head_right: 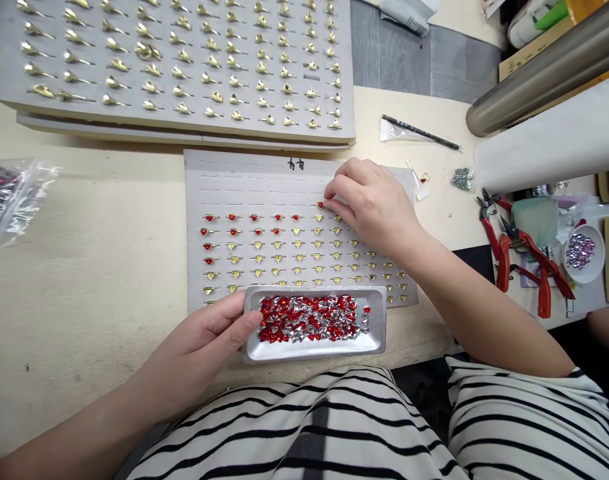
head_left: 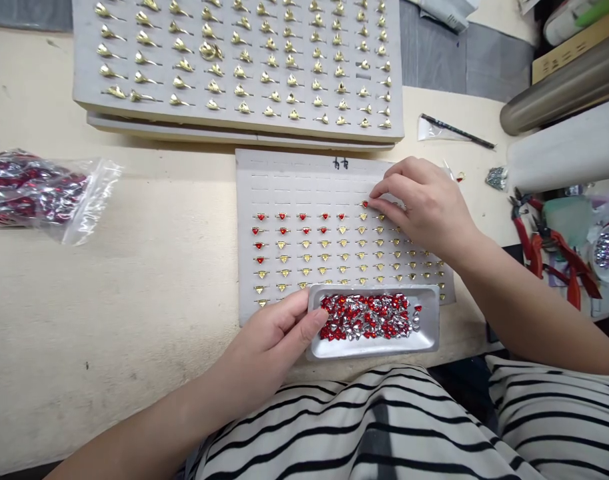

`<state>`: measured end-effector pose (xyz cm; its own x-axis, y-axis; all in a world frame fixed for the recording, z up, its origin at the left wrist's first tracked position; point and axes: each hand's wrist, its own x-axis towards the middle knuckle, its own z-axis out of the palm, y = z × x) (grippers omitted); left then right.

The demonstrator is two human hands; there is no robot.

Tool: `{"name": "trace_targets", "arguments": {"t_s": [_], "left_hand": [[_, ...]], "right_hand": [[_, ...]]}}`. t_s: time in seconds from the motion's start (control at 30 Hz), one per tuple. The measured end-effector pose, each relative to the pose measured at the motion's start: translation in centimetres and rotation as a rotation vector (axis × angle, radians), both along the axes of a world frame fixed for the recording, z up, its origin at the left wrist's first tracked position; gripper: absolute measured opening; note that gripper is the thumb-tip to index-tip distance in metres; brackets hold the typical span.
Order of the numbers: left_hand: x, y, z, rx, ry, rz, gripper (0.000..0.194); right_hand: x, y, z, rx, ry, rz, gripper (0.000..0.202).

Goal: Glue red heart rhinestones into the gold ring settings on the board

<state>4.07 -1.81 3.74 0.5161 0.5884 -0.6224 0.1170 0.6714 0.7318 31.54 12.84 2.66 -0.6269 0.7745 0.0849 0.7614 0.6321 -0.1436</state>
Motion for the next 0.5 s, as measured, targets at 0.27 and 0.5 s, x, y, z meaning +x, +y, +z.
{"name": "trace_targets", "arguments": {"t_s": [0.27,0.5], "left_hand": [[0.02,0.08,0.13,-0.005,-0.032,0.021,0.042],[0.03,-0.12,-0.05,-0.006,-0.024,0.011,0.043]], "right_hand": [[-0.20,-0.21,0.08,-0.013,-0.003,-0.053,0.018],[-0.48,-0.23,0.14,-0.030,-0.009,-0.067,0.017]]}}
